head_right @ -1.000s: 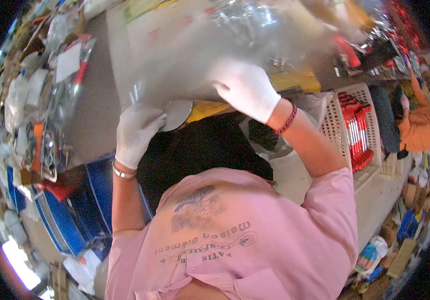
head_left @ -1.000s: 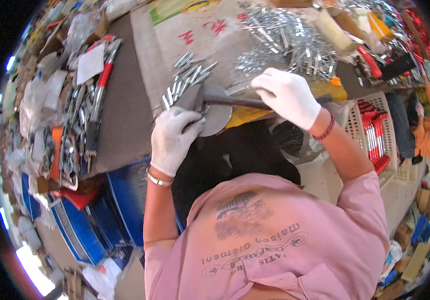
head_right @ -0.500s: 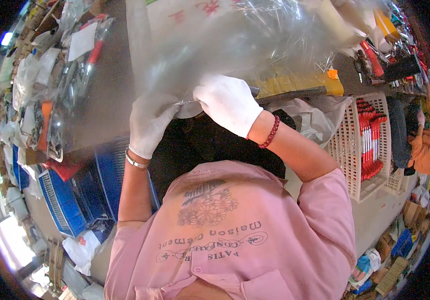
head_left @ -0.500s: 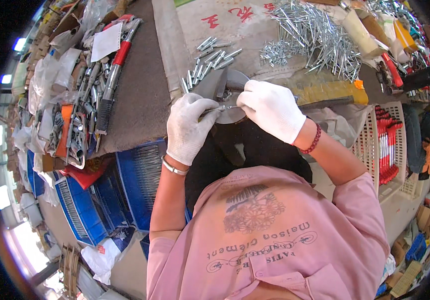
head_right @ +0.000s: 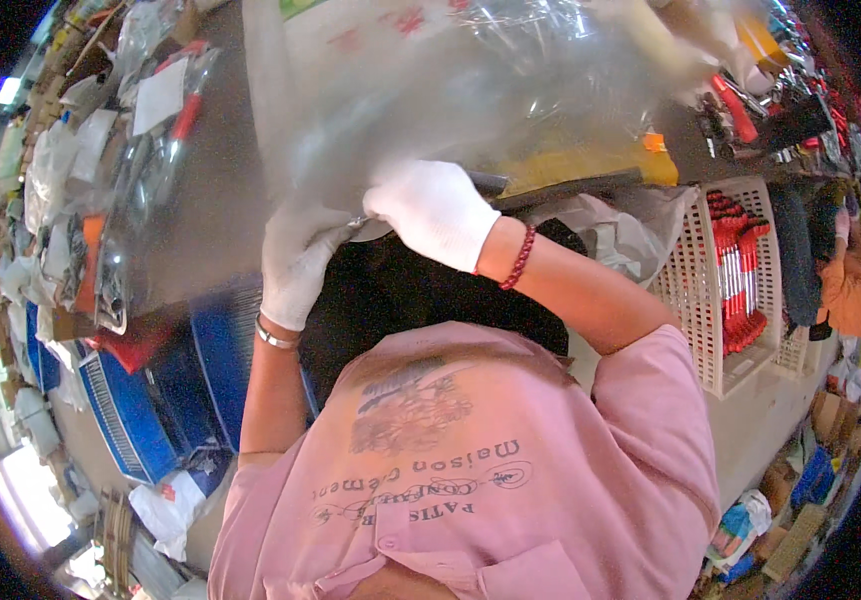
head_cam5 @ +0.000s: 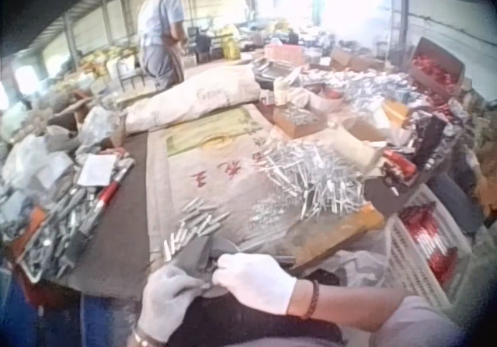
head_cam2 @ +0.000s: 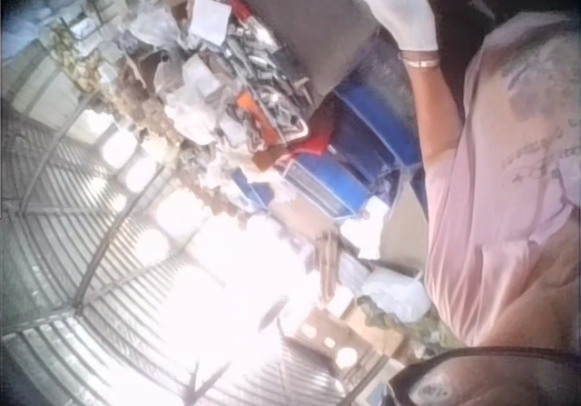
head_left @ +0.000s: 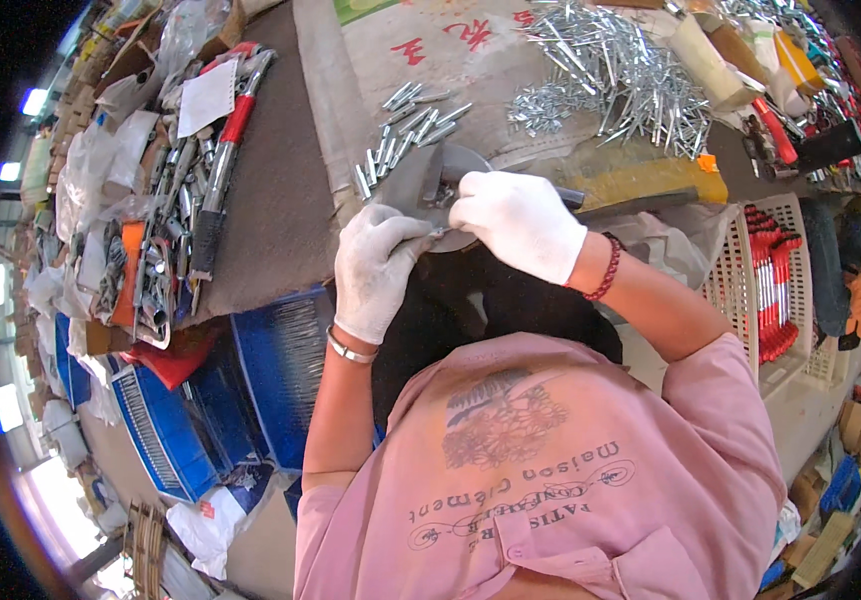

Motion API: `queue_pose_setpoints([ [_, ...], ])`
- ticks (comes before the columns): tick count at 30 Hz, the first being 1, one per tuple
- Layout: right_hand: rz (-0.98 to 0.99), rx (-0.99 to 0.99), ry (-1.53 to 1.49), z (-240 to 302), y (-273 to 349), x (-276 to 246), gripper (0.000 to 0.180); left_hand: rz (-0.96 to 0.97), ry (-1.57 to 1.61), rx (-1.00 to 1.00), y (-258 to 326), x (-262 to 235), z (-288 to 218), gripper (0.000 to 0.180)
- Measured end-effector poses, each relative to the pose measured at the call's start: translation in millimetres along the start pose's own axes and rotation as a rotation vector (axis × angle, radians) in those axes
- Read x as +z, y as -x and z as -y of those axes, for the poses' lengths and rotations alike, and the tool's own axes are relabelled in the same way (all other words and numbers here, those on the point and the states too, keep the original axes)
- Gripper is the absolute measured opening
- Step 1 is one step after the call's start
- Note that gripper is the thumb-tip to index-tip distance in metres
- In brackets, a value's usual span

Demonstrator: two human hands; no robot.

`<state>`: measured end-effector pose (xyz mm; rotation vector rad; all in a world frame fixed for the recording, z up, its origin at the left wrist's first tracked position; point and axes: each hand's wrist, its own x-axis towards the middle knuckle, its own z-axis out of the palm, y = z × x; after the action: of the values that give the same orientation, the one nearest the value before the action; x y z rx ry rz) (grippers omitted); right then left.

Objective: Assembling metal brackets by inserting pins and securing them with a hammer.

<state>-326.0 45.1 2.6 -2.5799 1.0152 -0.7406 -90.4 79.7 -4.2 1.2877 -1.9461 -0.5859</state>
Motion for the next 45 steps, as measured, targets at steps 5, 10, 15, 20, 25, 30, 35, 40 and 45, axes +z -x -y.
queue_pose_setpoints([
  [5,-0.081,0.030,0.079,-5.3,3.2,-10.4,0.004,-0.041,-0.034,0.011,2.8,-1.2,-6.4,0.012],
  [10,-0.169,0.245,0.434,-73.4,-1.1,-34.5,0.006,-0.072,-0.029,0.022,2.0,-1.2,-13.6,0.011],
  [15,-0.069,0.293,0.493,-90.3,-16.6,-22.5,0.009,-0.077,-0.035,0.005,4.7,1.1,-11.0,0.012],
  [20,0.024,0.328,0.394,-89.1,-25.9,-25.5,0.010,-0.081,-0.039,0.016,5.1,1.1,-9.8,0.012],
  [25,0.081,0.418,0.084,-68.6,-34.7,-33.8,0.009,-0.092,-0.060,0.000,7.5,2.3,-6.5,0.011],
  [30,-0.126,0.132,-0.153,-4.0,-15.8,-10.2,0.009,-0.061,-0.113,0.003,6.2,3.4,-4.7,0.012],
  [35,-0.158,0.118,-0.159,17.7,-12.0,1.7,0.011,-0.048,-0.140,-0.004,7.2,3.2,-5.1,0.012],
  [40,-0.137,0.125,-0.198,21.6,-11.5,8.5,0.012,-0.071,-0.126,-0.009,10.9,5.4,-2.6,0.012],
  [45,-0.131,0.110,-0.167,24.6,-11.8,6.9,0.014,-0.083,-0.135,-0.005,11.4,4.6,-3.5,0.013],
])
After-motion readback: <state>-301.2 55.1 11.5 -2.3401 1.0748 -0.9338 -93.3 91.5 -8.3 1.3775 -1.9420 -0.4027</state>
